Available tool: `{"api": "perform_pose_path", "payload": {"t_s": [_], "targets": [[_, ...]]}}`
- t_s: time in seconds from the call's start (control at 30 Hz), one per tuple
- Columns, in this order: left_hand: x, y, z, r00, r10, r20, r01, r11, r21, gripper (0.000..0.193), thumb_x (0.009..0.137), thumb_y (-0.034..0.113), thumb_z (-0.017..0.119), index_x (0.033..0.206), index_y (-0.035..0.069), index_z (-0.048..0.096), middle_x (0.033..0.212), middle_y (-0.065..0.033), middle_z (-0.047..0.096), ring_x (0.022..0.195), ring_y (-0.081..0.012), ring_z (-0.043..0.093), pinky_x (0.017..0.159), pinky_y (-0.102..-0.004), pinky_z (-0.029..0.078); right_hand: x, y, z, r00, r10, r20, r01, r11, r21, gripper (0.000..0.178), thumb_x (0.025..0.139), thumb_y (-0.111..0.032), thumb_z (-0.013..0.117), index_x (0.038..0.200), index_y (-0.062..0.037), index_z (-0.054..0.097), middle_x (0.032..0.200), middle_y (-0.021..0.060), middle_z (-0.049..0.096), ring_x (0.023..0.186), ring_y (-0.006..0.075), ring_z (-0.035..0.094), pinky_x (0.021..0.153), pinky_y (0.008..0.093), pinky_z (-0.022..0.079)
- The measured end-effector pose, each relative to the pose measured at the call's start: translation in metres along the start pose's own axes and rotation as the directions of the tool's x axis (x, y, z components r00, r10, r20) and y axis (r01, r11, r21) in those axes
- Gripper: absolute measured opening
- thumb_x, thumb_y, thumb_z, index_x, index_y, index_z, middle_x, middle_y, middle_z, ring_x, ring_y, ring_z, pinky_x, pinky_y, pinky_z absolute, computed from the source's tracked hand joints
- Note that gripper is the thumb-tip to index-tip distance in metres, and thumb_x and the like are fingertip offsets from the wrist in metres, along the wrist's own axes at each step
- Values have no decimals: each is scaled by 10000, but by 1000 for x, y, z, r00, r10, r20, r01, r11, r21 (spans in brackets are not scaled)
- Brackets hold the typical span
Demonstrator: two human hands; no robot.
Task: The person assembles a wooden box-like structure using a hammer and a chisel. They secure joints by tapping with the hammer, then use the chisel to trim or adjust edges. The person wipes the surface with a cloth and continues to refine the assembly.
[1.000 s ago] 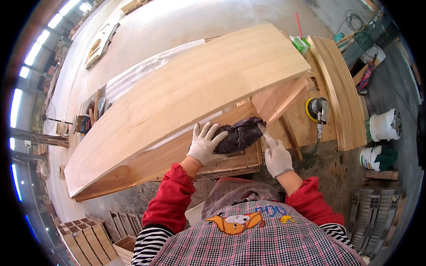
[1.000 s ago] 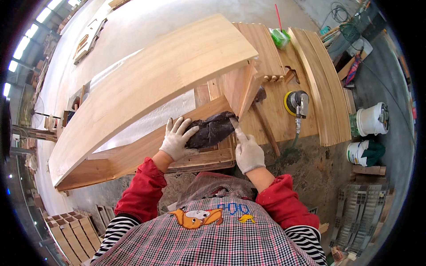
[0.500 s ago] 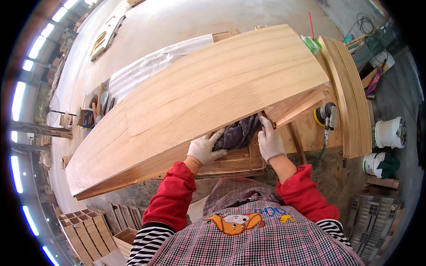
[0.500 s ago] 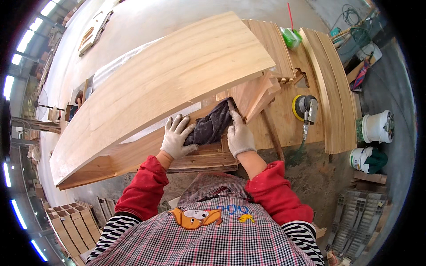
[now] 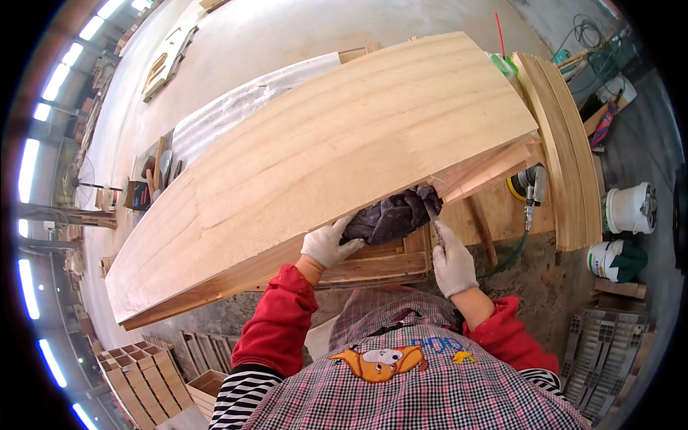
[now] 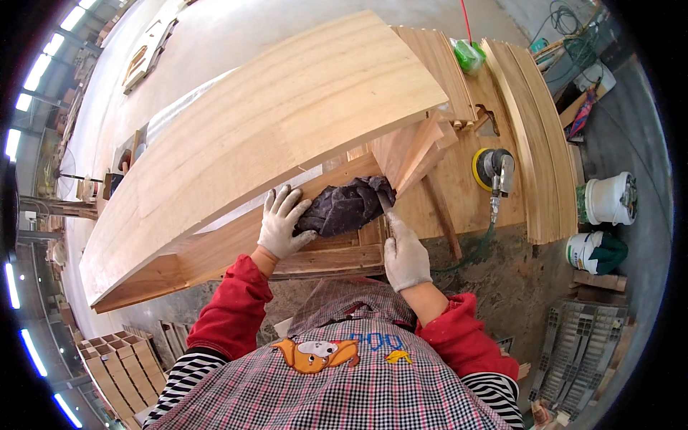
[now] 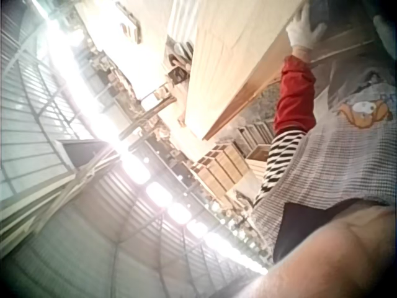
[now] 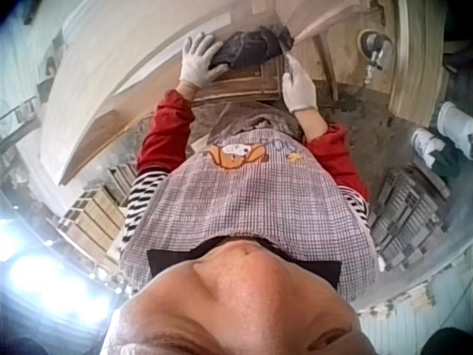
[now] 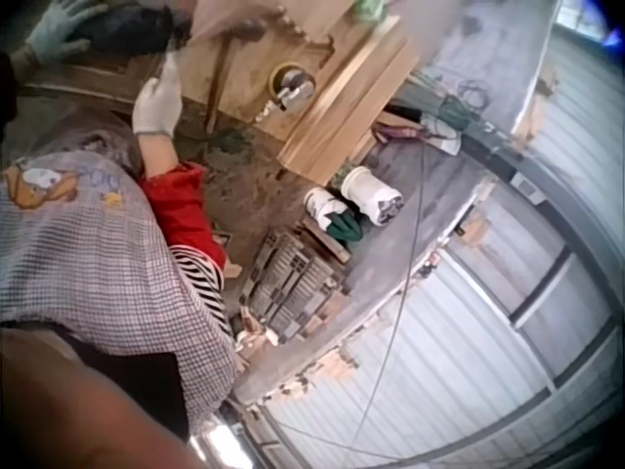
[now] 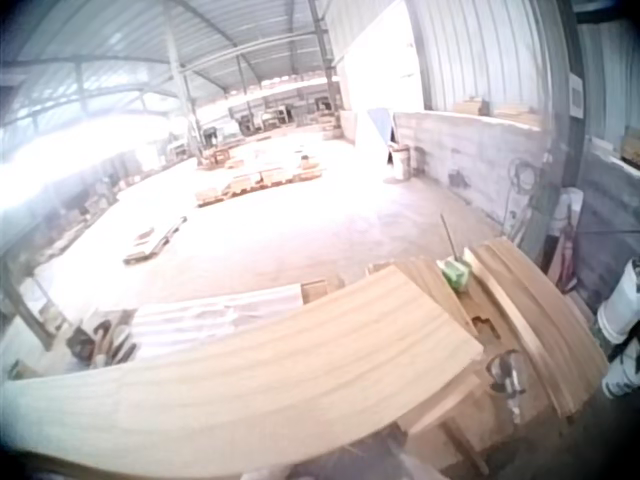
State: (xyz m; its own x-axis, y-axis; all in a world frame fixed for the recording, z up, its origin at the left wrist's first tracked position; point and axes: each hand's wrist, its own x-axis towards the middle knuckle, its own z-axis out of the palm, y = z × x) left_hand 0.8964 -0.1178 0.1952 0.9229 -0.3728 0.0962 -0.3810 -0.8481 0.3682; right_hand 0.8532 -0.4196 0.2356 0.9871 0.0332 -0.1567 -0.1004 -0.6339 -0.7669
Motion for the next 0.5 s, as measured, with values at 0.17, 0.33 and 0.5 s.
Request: {"api": "perform_pose_path", "payload": {"t_s": [0.17,0.33,0.5], "targets": [[3,4,-4,1000,0,25,0,1000,10,696,686,467,765,1251,90,612,1370,-166,517,1338,-418,401,1124,-613,252,41,2,32,991,-66,-117,69,997,23,478,925,-116,444,1403,-132,446,1253,214,614,1093,422,599,929,482,480],[6,7,-8,1000,25,-18,-26,1000,-16,700,692,468,767,1244,68,610,1361,-161,529,1332,-415,411,1124,-612,256,97,-16,51,995,33,-91,-29,999,45,445,929,-126,440,1374,-122,454,1226,200,636,1044,420,622,901,489,497],[5,4,-6,998,28,-53,-28,1000,2,675,713,464,760,1244,76,609,1318,-156,559,1247,-403,464,1052,-588,314,58,-11,36,988,-113,-108,110,993,-30,449,919,-104,472,1368,-86,473,1199,224,638,1088,414,606,910,488,491]]}}
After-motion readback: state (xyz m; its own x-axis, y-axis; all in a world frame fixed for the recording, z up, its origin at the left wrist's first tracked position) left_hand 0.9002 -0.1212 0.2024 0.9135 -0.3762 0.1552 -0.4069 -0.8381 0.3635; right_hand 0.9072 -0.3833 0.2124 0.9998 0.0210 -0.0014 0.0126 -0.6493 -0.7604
